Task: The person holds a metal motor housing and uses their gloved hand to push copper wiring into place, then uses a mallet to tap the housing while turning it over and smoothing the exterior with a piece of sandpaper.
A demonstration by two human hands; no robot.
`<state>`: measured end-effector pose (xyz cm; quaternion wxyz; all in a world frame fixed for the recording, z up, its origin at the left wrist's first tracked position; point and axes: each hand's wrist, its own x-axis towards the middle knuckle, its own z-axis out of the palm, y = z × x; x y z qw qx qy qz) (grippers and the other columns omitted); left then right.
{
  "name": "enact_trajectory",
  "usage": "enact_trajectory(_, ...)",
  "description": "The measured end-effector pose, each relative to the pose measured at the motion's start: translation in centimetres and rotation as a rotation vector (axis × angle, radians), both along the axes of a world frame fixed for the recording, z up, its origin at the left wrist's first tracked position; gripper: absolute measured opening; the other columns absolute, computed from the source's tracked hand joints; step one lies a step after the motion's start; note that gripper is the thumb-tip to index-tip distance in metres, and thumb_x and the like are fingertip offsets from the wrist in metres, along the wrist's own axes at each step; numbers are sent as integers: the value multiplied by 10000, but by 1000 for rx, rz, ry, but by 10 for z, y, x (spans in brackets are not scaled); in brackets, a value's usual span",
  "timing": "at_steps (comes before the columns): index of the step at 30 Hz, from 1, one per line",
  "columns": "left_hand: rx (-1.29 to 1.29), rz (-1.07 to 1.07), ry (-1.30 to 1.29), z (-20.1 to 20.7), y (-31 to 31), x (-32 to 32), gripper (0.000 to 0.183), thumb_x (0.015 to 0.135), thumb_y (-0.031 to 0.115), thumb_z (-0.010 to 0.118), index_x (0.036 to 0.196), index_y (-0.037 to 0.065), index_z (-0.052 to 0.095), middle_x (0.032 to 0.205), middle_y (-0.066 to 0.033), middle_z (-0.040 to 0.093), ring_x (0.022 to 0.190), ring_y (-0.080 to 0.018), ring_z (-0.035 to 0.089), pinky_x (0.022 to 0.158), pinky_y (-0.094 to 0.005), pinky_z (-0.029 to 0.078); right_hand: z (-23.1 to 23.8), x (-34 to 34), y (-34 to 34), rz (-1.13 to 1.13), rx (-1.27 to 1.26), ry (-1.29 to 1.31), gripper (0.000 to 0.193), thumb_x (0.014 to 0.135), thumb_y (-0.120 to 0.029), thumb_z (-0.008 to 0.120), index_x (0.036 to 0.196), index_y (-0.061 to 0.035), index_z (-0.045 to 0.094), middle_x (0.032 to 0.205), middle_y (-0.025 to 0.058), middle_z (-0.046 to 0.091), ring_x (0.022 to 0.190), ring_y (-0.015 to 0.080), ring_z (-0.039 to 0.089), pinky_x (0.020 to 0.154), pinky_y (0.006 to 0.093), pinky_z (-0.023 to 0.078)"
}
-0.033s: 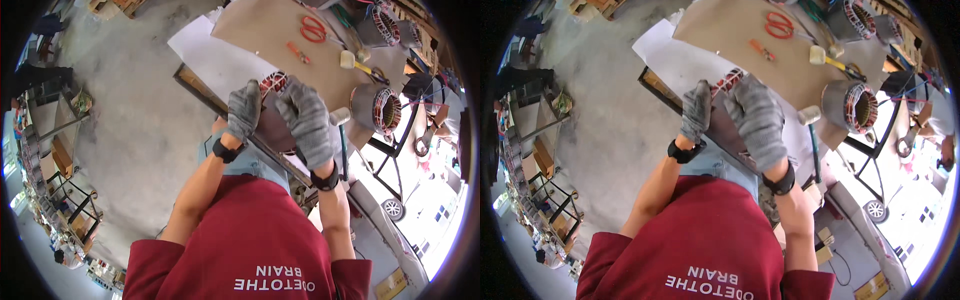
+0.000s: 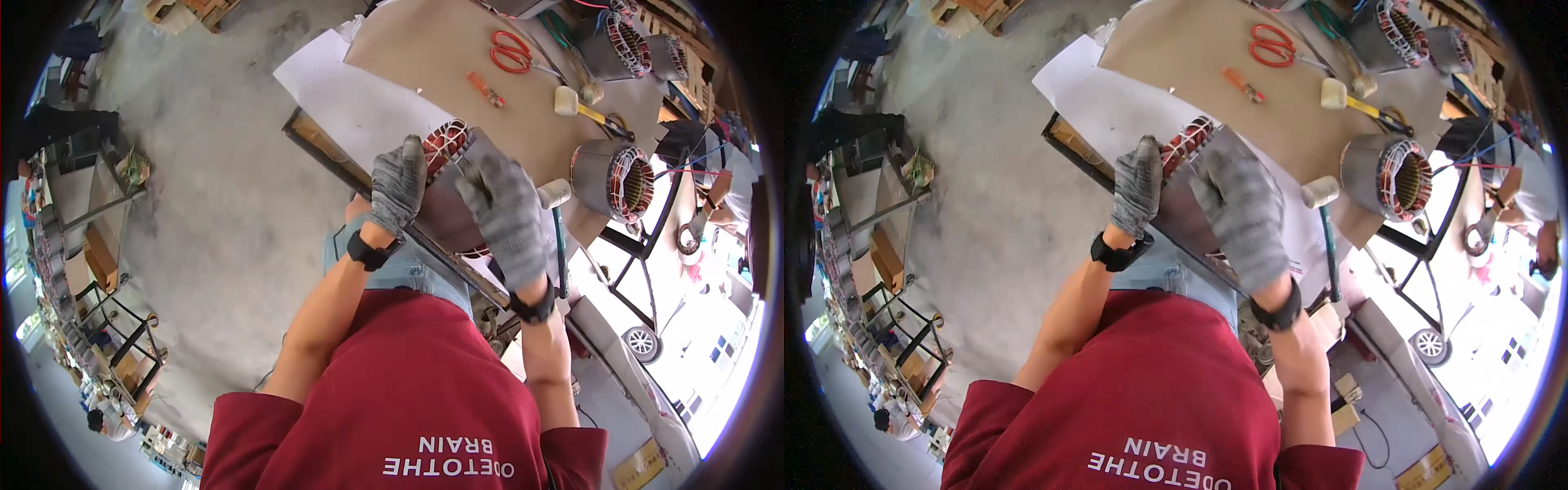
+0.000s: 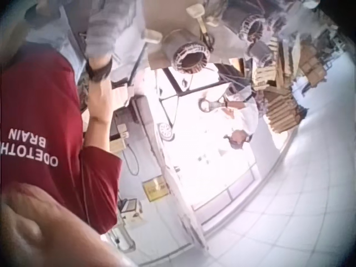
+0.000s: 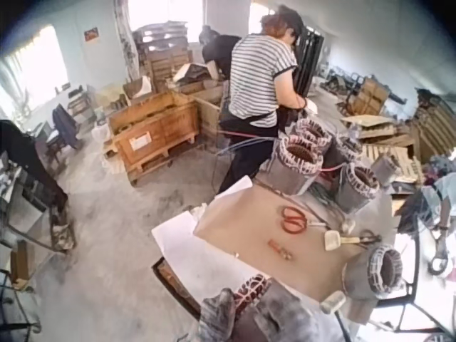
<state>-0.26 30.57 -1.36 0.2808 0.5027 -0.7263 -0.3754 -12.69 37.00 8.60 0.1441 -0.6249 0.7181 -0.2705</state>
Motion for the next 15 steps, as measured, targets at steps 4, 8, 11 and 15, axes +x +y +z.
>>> enact_trajectory(4, -17, 34, -59, 0, -4, -2, 51, 766, 61, 449, 740, 18, 440, 585, -172, 529, 566, -340, 552, 490, -402, 420, 0, -13, 8, 33, 176, -88, 193, 717, -165, 607, 881, -64, 592, 811, 107, 577, 801, 275, 525, 743, 352, 412)
enact_trajectory(8, 40, 21, 30, -2, 1, 1, 79, 791, 67, 422, 763, 8, 465, 579, -154, 537, 518, -281, 545, 454, -353, 415, -2, 6, -3, -27, 30, -329, 206, 732, -188, 591, 901, -70, 594, 820, 108, 566, 817, 275, 523, 762, 347, 404)
enact_trajectory(11, 22, 58, -74, -6, 1, 2, 157, 837, 94, 378, 785, -5, 487, 571, -131, 550, 494, -213, 550, 439, -306, 418, 1, -7, 14, 20, 261, -102, 209, 734, -191, 589, 910, -78, 597, 842, 111, 568, 824, 273, 524, 755, 344, 408)
enact_trajectory(15, -73, 2, -48, -3, 5, 6, 157, 839, 97, 386, 792, -11, 491, 590, -133, 566, 526, -212, 569, 471, -309, 435, -9, 5, 8, 63, 38, 46, 211, 714, -165, 613, 902, -72, 598, 876, 101, 579, 827, 262, 537, 732, 345, 428)
